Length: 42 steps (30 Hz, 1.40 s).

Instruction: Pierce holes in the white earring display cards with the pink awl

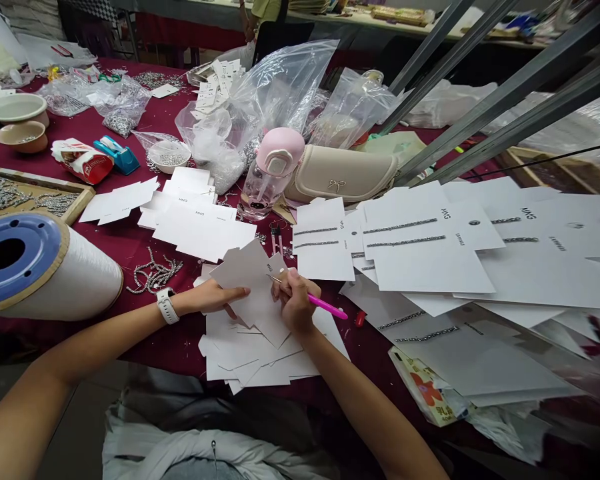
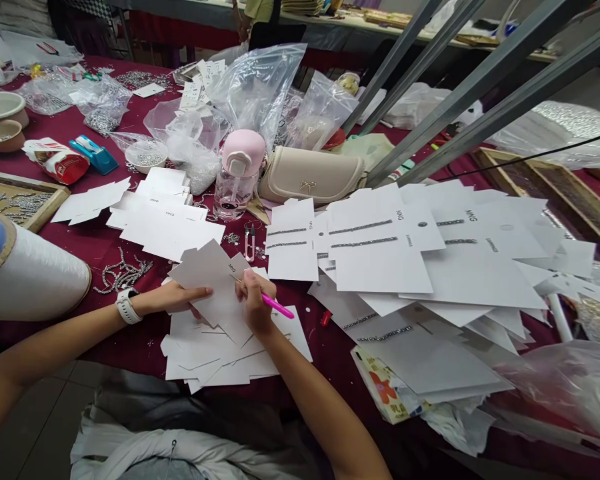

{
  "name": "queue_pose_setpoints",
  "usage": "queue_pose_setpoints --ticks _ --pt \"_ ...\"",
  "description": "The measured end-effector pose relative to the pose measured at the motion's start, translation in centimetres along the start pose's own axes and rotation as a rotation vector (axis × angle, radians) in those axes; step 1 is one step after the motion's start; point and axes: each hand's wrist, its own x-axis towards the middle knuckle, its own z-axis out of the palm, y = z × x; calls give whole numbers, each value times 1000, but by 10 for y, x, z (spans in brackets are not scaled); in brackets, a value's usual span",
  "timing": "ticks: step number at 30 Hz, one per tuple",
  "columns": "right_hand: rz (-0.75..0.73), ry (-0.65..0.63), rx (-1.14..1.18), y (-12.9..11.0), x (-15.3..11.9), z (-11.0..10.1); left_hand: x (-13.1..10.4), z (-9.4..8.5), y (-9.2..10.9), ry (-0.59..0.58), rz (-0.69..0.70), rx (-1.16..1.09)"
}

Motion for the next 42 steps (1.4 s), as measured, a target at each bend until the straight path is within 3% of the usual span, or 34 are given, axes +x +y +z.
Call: queue_pose_setpoints --ticks 7,12,14,18,22,24,27,30,33,36,42 --pt "-165 -1 -18 3 -7 -3 1 2 -2 -16 26 -134" --pt "-386 52 -108 2 -9 -5 9 -6 -15 127 86 -100" --pt "-407 59 -110 0 -9 -5 14 -10 -19 173 146 -116" --pt "-310 0 -39 0 -6 -4 22 -18 -17 301 296 -197" --pt "-136 -123 -48 -1 -6 -3 21 -19 -12 308 325 -246" --pt "-152 -99 -28 -3 -8 -3 18 -17 -14 311 317 -211" --pt "-270 -12 19 -7 -14 -2 18 -11 -22 187 207 -121" --pt "-226 -79 41 -6 -17 2 21 -8 -28 30 143 -119" --pt "0 -184 60 -1 -17 6 24 -8 -29 35 152 -121" --pt "168 -188 55 1 -14 8 24 -10 -26 73 142 -88" --pt "208 -228 19 -2 -13 11 21 -9 -22 -14 73 -59"
